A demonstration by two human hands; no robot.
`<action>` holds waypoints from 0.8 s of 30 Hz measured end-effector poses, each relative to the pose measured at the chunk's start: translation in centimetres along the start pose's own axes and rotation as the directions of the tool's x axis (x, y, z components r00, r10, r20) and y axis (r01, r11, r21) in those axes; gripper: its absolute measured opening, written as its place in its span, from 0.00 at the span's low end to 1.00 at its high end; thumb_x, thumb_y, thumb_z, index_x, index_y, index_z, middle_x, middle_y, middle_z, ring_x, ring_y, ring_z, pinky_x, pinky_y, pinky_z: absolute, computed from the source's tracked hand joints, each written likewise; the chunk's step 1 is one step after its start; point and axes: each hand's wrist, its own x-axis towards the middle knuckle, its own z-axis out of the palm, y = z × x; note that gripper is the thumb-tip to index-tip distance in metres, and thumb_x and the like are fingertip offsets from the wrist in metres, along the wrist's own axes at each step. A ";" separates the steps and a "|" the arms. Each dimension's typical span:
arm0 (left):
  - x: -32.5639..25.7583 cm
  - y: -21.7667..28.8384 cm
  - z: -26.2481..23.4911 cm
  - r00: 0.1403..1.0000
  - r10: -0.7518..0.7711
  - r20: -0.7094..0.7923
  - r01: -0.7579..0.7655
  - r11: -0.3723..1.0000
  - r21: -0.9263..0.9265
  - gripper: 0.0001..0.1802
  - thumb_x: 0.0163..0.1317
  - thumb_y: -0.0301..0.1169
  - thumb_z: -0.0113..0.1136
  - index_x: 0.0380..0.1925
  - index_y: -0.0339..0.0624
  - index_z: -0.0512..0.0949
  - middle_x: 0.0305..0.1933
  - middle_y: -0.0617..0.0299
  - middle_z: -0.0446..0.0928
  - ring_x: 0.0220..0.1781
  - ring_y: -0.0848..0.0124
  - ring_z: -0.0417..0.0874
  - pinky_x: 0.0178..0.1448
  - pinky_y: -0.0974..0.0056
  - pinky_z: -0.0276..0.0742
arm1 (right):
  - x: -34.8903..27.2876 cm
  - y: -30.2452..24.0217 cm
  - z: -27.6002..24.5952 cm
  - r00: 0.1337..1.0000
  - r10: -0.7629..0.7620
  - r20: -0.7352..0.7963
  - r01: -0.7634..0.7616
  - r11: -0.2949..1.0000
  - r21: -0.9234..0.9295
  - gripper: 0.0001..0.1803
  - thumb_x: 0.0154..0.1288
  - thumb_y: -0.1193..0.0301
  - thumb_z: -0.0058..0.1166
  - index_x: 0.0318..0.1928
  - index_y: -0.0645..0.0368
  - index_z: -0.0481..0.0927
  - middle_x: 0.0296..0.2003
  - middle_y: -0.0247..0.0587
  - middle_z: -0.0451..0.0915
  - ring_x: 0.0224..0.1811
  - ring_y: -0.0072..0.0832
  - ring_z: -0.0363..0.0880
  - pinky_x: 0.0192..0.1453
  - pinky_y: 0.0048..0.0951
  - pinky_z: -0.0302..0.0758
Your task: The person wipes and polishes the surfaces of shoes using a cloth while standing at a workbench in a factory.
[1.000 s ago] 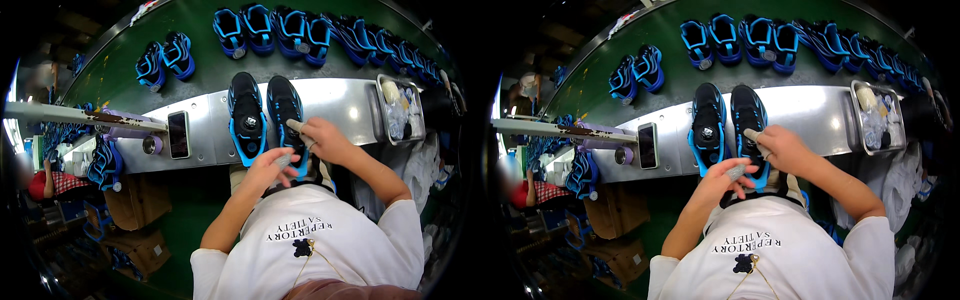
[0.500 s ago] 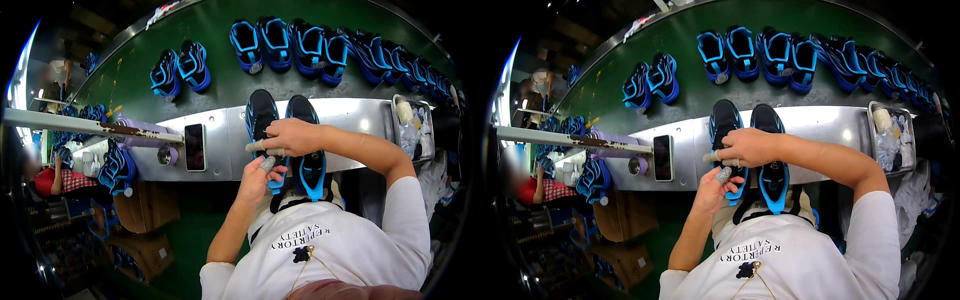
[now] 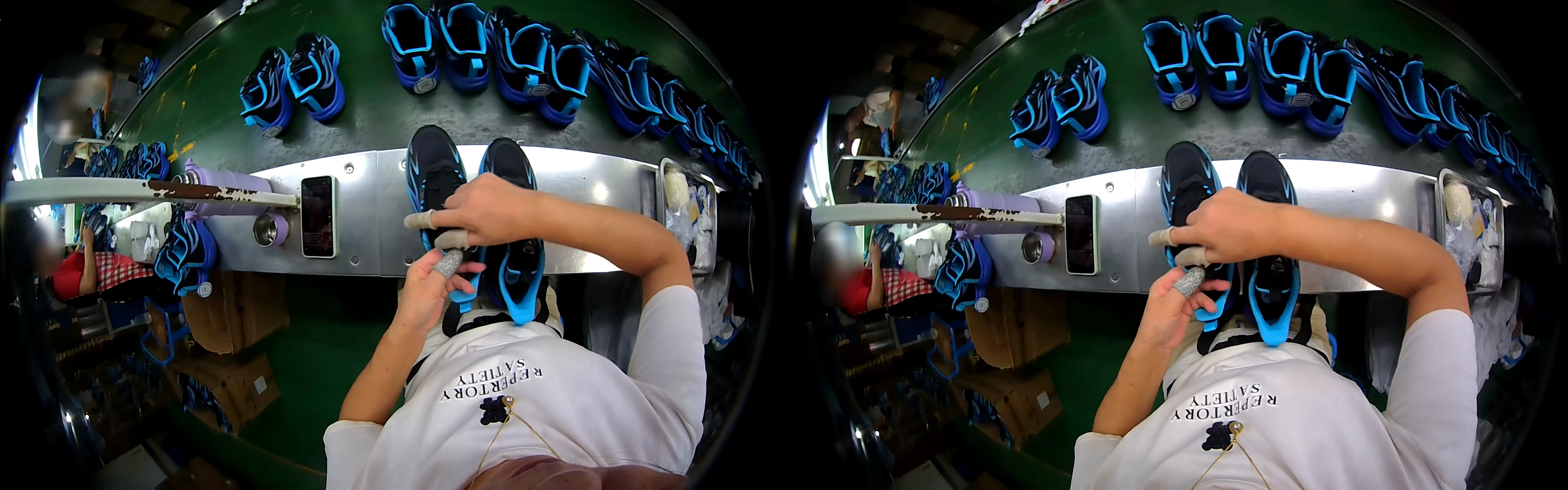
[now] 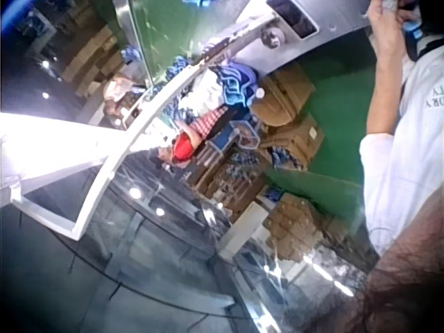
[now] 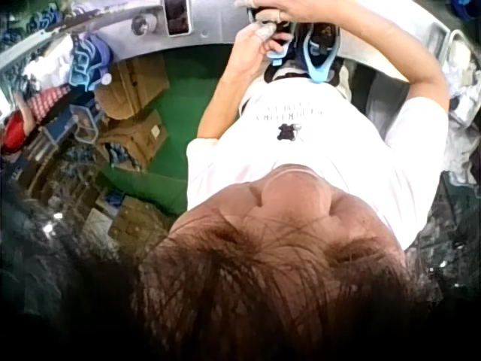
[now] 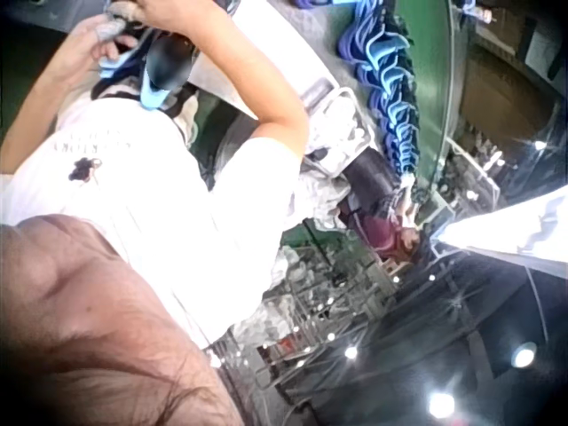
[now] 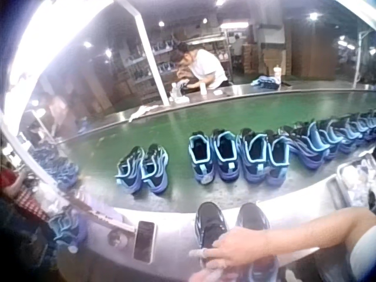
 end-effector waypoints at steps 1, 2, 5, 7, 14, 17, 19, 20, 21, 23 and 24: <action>-0.3 0.7 0.7 1.000 0.012 -0.018 -0.012 1.000 0.003 0.15 0.71 0.27 0.48 0.54 0.32 0.72 0.48 0.42 0.80 0.35 0.68 0.83 0.43 0.67 0.79 | 0.4 0.0 -1.4 0.983 0.076 0.170 -0.095 0.990 0.105 0.29 0.65 0.56 0.54 0.66 0.43 0.70 0.23 0.38 0.76 0.27 0.40 0.77 0.32 0.39 0.73; -0.4 1.5 1.9 0.998 -0.015 -0.053 0.017 0.999 0.046 0.14 0.71 0.26 0.48 0.54 0.32 0.72 0.48 0.42 0.80 0.35 0.68 0.83 0.43 0.67 0.79 | 0.6 0.0 -2.7 0.987 0.020 0.162 -0.034 0.996 0.084 0.32 0.64 0.57 0.56 0.68 0.42 0.67 0.26 0.39 0.75 0.30 0.40 0.76 0.35 0.39 0.73; 0.0 1.6 2.2 0.993 -0.034 -0.110 0.049 0.990 0.132 0.13 0.70 0.24 0.49 0.52 0.34 0.73 0.45 0.44 0.81 0.32 0.69 0.83 0.40 0.68 0.79 | 0.1 0.6 -2.5 0.989 -0.116 0.093 0.107 0.989 0.103 0.37 0.59 0.66 0.59 0.70 0.39 0.64 0.31 0.39 0.72 0.36 0.38 0.74 0.38 0.38 0.72; 0.8 1.0 1.4 0.988 -0.122 -0.095 0.135 0.980 0.148 0.11 0.70 0.25 0.49 0.49 0.34 0.74 0.43 0.46 0.82 0.30 0.70 0.83 0.39 0.68 0.79 | -0.3 0.1 -1.1 0.992 -0.106 0.064 0.106 0.994 0.011 0.32 0.60 0.66 0.58 0.67 0.41 0.70 0.28 0.37 0.72 0.34 0.37 0.74 0.36 0.37 0.73; 0.2 0.9 1.0 0.990 -0.104 -0.098 0.113 0.989 0.093 0.10 0.70 0.28 0.50 0.48 0.35 0.75 0.43 0.45 0.82 0.30 0.71 0.83 0.37 0.68 0.78 | 0.4 0.4 -2.3 0.993 -0.103 0.056 0.100 0.994 0.046 0.31 0.59 0.63 0.58 0.65 0.44 0.71 0.30 0.41 0.75 0.35 0.39 0.77 0.37 0.39 0.74; 0.5 0.5 0.9 0.991 -0.108 -0.079 0.115 0.990 0.085 0.11 0.70 0.28 0.50 0.48 0.35 0.75 0.43 0.45 0.82 0.30 0.71 0.83 0.36 0.68 0.78 | 0.0 1.1 -1.5 0.982 -0.189 0.010 0.187 0.978 0.097 0.35 0.56 0.67 0.60 0.67 0.43 0.69 0.31 0.36 0.70 0.35 0.36 0.71 0.37 0.36 0.71; 0.8 0.2 0.9 0.990 -0.103 -0.101 0.115 0.986 0.122 0.11 0.70 0.27 0.50 0.48 0.35 0.76 0.44 0.44 0.82 0.30 0.70 0.83 0.35 0.69 0.78 | 0.0 0.4 -0.4 0.983 -0.169 0.072 0.177 0.976 -0.130 0.28 0.57 0.64 0.58 0.61 0.45 0.75 0.31 0.38 0.75 0.34 0.39 0.75 0.39 0.38 0.73; 0.8 0.2 1.0 0.989 -0.107 -0.097 0.119 0.985 0.123 0.11 0.70 0.27 0.50 0.48 0.35 0.76 0.44 0.44 0.82 0.30 0.70 0.83 0.35 0.69 0.78 | -0.1 0.5 0.7 0.991 -0.135 0.005 0.134 0.980 -0.147 0.25 0.57 0.63 0.57 0.57 0.47 0.78 0.28 0.37 0.75 0.31 0.40 0.76 0.35 0.38 0.74; 0.8 0.3 1.2 0.988 -0.108 -0.111 0.122 0.984 0.128 0.11 0.70 0.27 0.50 0.48 0.35 0.76 0.44 0.44 0.82 0.30 0.70 0.83 0.35 0.69 0.78 | 0.0 0.4 0.6 0.991 -0.137 0.002 0.135 0.980 -0.145 0.25 0.57 0.63 0.57 0.57 0.47 0.78 0.28 0.37 0.75 0.31 0.40 0.76 0.35 0.38 0.74; 0.5 0.6 1.8 0.986 -0.110 -0.126 0.126 0.983 0.134 0.11 0.69 0.27 0.50 0.49 0.35 0.76 0.45 0.44 0.82 0.30 0.71 0.83 0.35 0.69 0.78 | 0.3 0.2 -0.1 0.990 0.079 0.118 -0.082 0.996 0.019 0.24 0.57 0.63 0.57 0.56 0.48 0.78 0.25 0.35 0.74 0.27 0.40 0.76 0.33 0.38 0.74; 0.4 0.9 2.4 0.986 -0.079 -0.147 0.099 0.985 0.139 0.12 0.69 0.26 0.50 0.49 0.35 0.75 0.45 0.44 0.82 0.30 0.71 0.83 0.35 0.69 0.78 | 0.5 0.3 -1.2 0.981 0.068 0.180 -0.083 0.993 0.078 0.24 0.56 0.64 0.57 0.56 0.49 0.78 0.28 0.37 0.75 0.31 0.41 0.77 0.36 0.39 0.75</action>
